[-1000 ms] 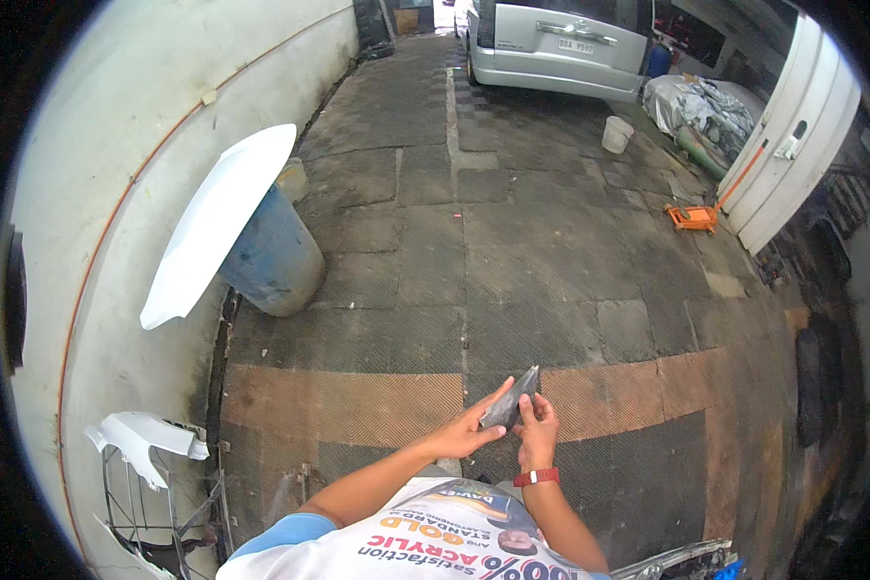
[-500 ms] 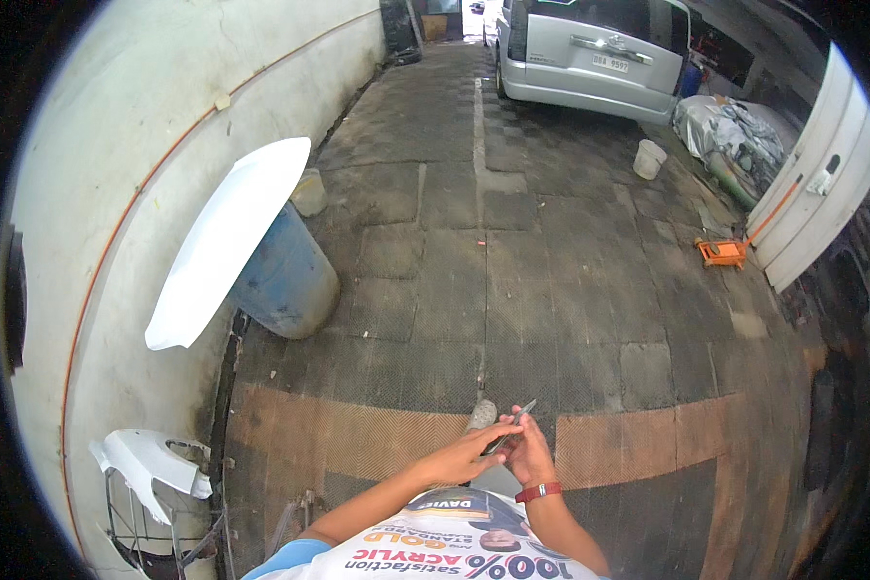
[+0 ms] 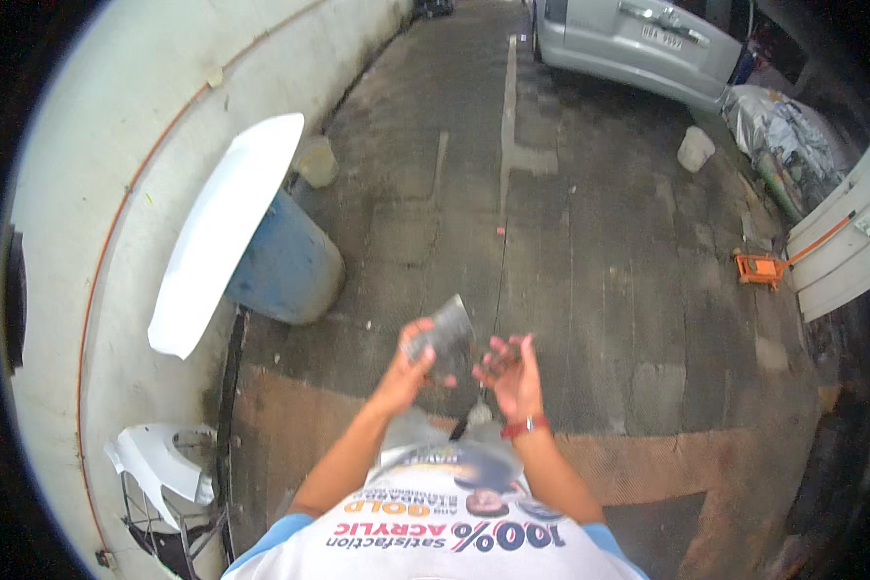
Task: The person picks up a paint can and a red tool, then walks to a silver car. They place the can on the car's front frame and handle sandpaper sheets, rubbing them together and touching the car's rear bumper.
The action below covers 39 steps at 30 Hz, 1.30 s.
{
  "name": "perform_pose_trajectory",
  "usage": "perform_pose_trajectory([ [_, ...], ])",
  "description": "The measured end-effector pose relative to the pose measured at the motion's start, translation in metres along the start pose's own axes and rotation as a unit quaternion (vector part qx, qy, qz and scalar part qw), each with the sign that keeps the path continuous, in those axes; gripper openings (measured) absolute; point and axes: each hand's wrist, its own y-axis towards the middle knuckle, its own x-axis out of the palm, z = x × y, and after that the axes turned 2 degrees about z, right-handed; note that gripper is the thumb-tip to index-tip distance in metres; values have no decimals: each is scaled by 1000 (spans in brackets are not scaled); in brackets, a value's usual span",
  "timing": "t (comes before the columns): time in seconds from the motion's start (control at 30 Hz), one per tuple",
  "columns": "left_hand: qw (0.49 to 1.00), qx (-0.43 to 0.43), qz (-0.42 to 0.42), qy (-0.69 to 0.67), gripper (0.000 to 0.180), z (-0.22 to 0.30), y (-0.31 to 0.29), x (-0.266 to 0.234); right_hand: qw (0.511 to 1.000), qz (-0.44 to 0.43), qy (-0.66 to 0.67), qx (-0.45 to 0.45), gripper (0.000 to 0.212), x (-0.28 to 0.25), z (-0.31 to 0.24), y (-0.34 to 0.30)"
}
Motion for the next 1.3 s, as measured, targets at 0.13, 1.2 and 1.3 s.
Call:
perform_pose_trajectory([
  [0.13, 991, 59, 49, -107, 63, 30, 48, -16, 996, -12, -62, -68, 32, 36, -40, 65],
  [1.2, 991, -20, -121, -59, 91, 279, 559, -262, 774, -119, -612, -106, 57, 389, -110, 598],
  [1.3, 998, 24, -59, -9, 89, 295, 610, -285, 873, -222, -433, -36, 66, 404, -116, 627],
])
